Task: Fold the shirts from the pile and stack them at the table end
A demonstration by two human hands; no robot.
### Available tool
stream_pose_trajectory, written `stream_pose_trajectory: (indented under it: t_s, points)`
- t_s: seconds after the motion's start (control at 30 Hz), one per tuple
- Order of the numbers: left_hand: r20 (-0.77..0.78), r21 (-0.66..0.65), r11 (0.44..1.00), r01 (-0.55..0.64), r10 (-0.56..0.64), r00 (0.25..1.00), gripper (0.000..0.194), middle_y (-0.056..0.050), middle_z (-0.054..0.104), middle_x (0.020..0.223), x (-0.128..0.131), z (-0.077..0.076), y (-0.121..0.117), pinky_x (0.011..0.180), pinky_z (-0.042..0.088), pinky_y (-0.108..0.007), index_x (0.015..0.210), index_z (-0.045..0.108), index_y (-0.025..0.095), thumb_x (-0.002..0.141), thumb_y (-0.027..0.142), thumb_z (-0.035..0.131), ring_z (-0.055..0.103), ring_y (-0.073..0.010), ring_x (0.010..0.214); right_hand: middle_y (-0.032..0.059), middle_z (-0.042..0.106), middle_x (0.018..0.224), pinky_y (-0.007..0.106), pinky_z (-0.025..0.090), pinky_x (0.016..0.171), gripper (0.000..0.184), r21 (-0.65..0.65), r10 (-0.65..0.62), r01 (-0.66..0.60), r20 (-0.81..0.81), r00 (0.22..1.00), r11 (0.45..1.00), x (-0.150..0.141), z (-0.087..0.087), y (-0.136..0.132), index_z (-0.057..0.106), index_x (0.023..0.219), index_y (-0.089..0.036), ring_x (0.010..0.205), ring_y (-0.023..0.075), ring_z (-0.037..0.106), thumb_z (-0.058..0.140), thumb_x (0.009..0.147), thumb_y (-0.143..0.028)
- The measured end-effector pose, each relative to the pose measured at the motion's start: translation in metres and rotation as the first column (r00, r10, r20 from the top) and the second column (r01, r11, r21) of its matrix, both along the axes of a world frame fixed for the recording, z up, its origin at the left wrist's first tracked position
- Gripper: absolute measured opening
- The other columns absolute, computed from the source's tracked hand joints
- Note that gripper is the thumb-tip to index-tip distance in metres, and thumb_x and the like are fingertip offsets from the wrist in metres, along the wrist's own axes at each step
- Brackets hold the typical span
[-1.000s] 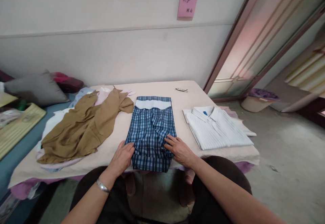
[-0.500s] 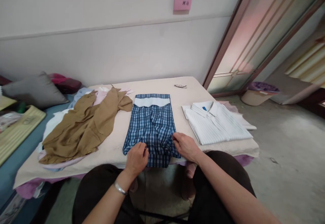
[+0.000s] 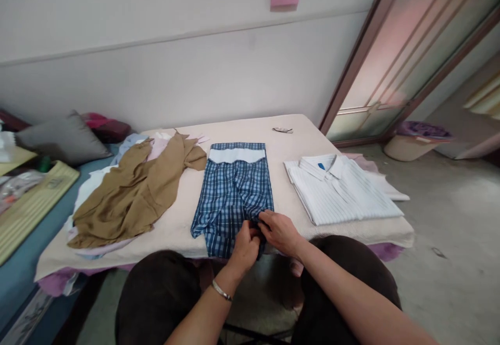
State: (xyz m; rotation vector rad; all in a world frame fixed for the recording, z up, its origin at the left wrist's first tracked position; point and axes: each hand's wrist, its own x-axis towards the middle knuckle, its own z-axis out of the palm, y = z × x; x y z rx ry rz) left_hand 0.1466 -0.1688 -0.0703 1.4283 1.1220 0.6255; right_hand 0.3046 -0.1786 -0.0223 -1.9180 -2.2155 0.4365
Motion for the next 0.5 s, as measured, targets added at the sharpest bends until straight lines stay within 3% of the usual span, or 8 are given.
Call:
stream_pose_trajectory:
  t_s: [0.13, 0.23, 0.3, 0.37, 0.43, 0.5]
  points:
    - [-0.178, 0.166, 0.977, 0.137, -0.107, 0.978, 0.030, -0.008, 0.074, 0.094, -0.018, 0.017, -0.001, 0.087, 0.049, -0.035, 0.114, 0.052, 0.020, 0.085, 0.011, 0.050, 0.068, -0.0212, 0.094, 0.0059, 0.066, 0.100, 0.028, 0.036, 0.070, 0.013, -0.071, 0.083, -0.081, 0.035, 0.996, 0.994, -0.005, -0.005, -0.002, 0.060, 0.097, -0.020, 0.084, 0.0176, 0.062, 0.050, 0.097, -0.027]
    - [-0.380, 0.315, 0.916, 0.249, -0.119, 0.917, 0.031, -0.008, 0.073, 0.105, -0.062, 0.041, 0.013, 0.089, 0.048, -0.034, 0.117, 0.056, 0.022, 0.089, 0.012, 0.046, 0.068, -0.0210, 0.099, 0.0061, 0.066, 0.099, 0.028, 0.038, 0.072, 0.015, -0.082, 0.124, -0.123, 0.006, 0.992, 0.989, 0.000, -0.002, -0.002, 0.062, 0.098, -0.021, 0.086, 0.0189, 0.062, 0.054, 0.096, -0.034]
    - [-0.607, 0.429, 0.848, 0.311, 0.016, 0.795, 0.027, -0.008, 0.071, 0.105, -0.101, 0.057, 0.024, 0.087, 0.048, -0.035, 0.108, 0.060, 0.022, 0.089, 0.011, 0.044, 0.067, -0.0220, 0.095, 0.0053, 0.066, 0.097, 0.028, 0.039, 0.074, 0.013, -0.066, 0.083, -0.082, 0.002, 0.997, 0.994, 0.007, 0.004, -0.002, 0.062, 0.098, -0.021, 0.086, 0.0185, 0.063, 0.051, 0.095, -0.027]
    - [-0.794, 0.463, 0.778, 0.425, 0.150, 0.590, 0.027, -0.010, 0.068, 0.101, -0.137, 0.067, 0.034, 0.087, 0.047, -0.039, 0.102, 0.061, 0.020, 0.086, 0.008, 0.044, 0.063, -0.0257, 0.096, 0.0060, 0.067, 0.098, 0.029, 0.041, 0.077, 0.019, -0.032, 0.008, -0.008, 0.011, 1.000, 0.999, 0.013, 0.008, -0.004, 0.062, 0.102, -0.021, 0.088, 0.0189, 0.063, 0.048, 0.091, -0.016]
    - [-0.880, 0.431, 0.690, 0.581, 0.177, 0.441, 0.032, -0.012, 0.065, 0.108, -0.163, 0.067, 0.039, 0.093, 0.045, -0.043, 0.103, 0.061, 0.019, 0.080, 0.003, 0.046, 0.059, -0.0286, 0.104, 0.0101, 0.066, 0.116, 0.032, 0.044, 0.085, 0.033, 0.020, 0.008, -0.008, -0.010, 1.000, 1.000, 0.017, 0.009, -0.009, 0.060, 0.118, -0.020, 0.103, 0.0224, 0.062, 0.052, 0.086, -0.016]
    - [-0.909, 0.403, 0.602, 0.690, 0.171, 0.381, 0.041, -0.013, 0.062, 0.120, -0.175, 0.061, 0.040, 0.102, 0.040, -0.046, 0.109, 0.060, 0.019, 0.075, -0.001, 0.048, 0.054, -0.0301, 0.115, 0.0153, 0.051, 0.145, 0.040, 0.043, 0.100, 0.062, 0.081, 0.122, -0.118, -0.040, 0.992, 0.990, 0.017, 0.006, -0.015, 0.049, 0.140, -0.021, 0.129, 0.0290, 0.050, 0.066, 0.080, -0.026]
